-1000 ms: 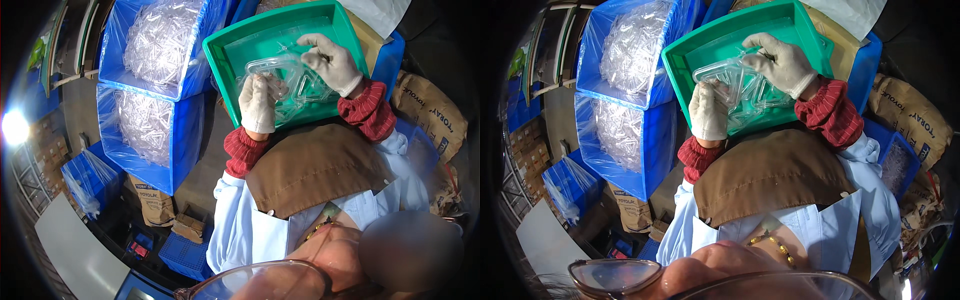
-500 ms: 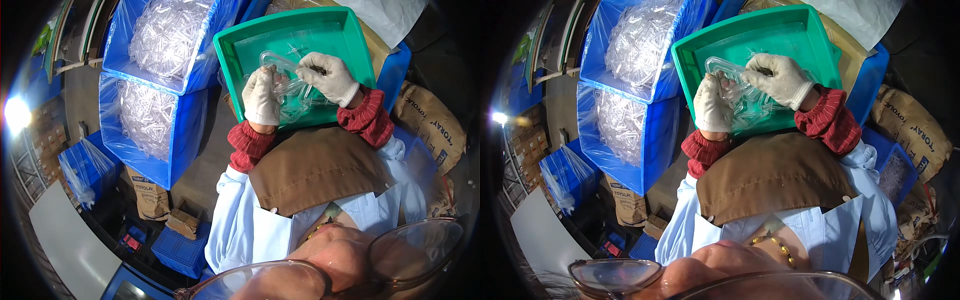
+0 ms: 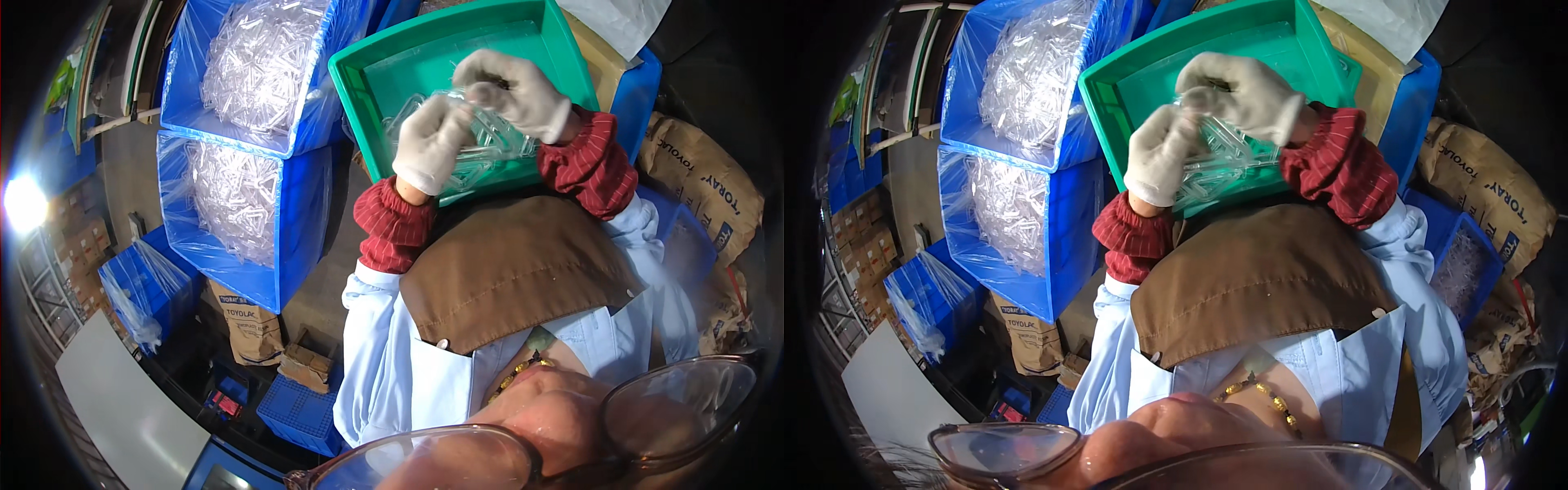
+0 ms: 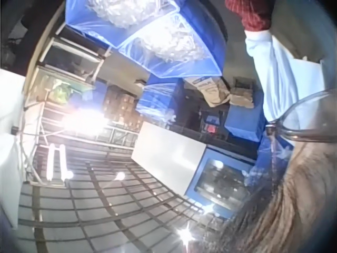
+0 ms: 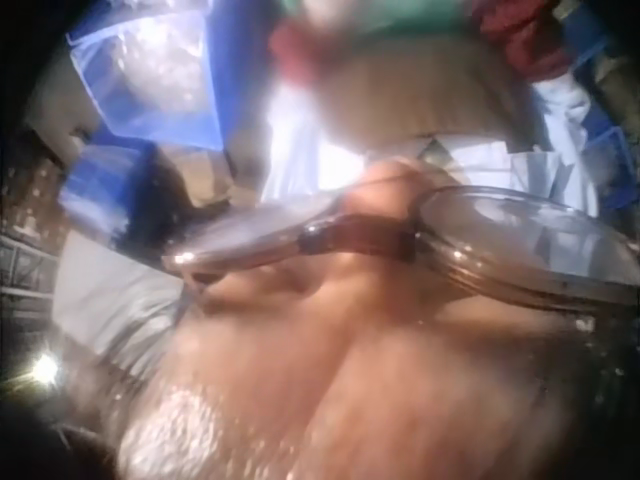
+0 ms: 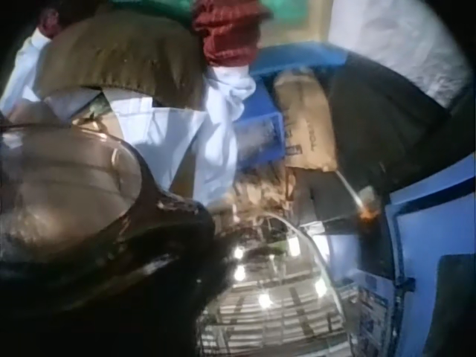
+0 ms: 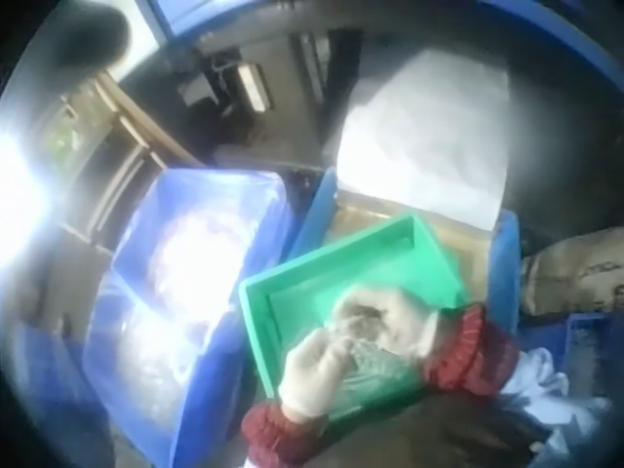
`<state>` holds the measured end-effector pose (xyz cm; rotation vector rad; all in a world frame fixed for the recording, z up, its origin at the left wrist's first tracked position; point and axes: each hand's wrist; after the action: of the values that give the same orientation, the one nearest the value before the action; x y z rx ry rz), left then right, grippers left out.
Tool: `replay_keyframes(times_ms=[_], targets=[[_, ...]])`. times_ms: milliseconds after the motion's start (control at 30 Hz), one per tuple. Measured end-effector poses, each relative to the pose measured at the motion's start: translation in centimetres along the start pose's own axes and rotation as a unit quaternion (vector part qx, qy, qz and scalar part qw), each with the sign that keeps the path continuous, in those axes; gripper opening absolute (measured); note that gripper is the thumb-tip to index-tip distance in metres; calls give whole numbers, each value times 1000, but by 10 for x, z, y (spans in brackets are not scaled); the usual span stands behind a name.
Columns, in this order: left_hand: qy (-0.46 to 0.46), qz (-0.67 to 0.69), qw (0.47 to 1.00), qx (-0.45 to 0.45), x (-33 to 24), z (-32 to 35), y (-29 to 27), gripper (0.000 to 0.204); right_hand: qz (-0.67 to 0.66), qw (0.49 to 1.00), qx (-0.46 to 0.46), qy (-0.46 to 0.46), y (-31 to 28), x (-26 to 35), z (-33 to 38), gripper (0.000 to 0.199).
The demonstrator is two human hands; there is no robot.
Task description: Packing transparent plastic parts into plastic bags.
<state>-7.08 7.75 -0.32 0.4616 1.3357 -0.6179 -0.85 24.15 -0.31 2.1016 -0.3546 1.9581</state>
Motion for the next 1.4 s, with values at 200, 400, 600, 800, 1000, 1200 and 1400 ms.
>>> replay_keyframes(times_ms=[200,400,600,800,1000,1200,1400], targets=[[-83,278,937,-193,27,6,2,35,197,972,-10,-124,-7,5,31,25],[-145,280,920,-235,32,2,1,34,167,963,-31,-211,1,-7,35,24],[-176,303,918,-187,37,3,-3,36,221,946,-51,-234,9,-7,33,23],[-205,229,925,-224,25,7,4,38,260,920,-85,-282,11,-15,31,17],[-201,247,933,-165,25,5,-5,40,251,915,-126,-288,21,-10,34,15],[-209,269,930,-139,19,9,-7,39,272,901,-158,-299,29,2,39,15],[-193,275,942,19,22,45,-15,39,208,909,-342,-112,-13,14,25,12]])
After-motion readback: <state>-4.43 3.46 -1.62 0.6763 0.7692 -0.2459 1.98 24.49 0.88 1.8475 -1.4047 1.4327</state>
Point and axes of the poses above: each hand's wrist, its own z-axis away from the middle knuckle, its own y-axis out of the palm, x = y × z, and after that the axes turned 15 degrees about -x, right-handed
